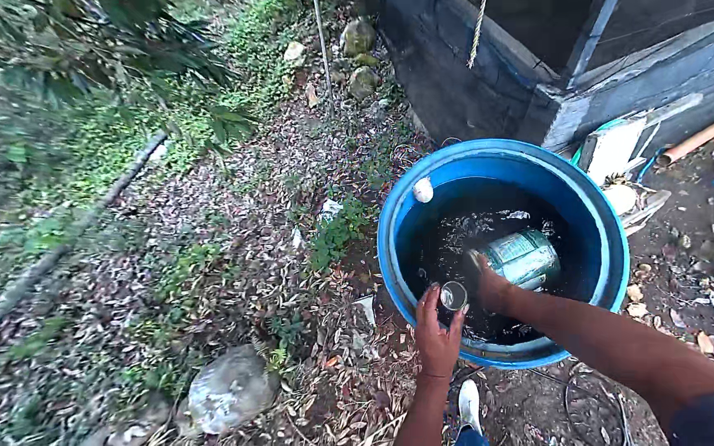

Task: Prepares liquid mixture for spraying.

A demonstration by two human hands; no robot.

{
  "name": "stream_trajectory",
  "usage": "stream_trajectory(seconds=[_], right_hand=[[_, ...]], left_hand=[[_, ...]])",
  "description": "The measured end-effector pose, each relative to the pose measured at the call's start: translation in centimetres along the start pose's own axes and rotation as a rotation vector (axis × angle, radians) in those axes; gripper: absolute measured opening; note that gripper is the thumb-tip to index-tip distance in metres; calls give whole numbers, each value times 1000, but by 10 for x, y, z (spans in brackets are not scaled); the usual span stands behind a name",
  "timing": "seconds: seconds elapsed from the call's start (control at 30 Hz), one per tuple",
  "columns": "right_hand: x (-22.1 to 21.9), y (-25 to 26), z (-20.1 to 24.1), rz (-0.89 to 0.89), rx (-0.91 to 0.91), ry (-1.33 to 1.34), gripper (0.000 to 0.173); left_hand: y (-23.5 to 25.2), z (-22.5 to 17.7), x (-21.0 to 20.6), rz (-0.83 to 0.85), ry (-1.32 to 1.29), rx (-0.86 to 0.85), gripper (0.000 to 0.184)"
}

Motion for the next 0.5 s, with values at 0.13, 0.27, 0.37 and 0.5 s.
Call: stream_trajectory(seconds=[0.13,0.27,0.37,0.5], right_hand=[[5,5,23,-101,123,75,30],[21,7,24,-176,148,161,29],[27,10,10,-217,108,249,28],[34,-21,-42,-325,-54,552,32]], left_hand=[[-1,0,0,-24,35,4,61],[-2,1,0,-40,33,-9,59],[-2,2,1,-43,23,-16,60],[-1,4,1,-39,-16,-25,64]])
Point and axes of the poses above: each hand's wrist, its own y-axis towards the middle knuckle, its own x-axis out of the back of the hand, z = x × y, the point moved 5 cm from there along y, towards the middle knuckle, and after that the axes turned 13 degrees about -x, right-handed, at the moved point
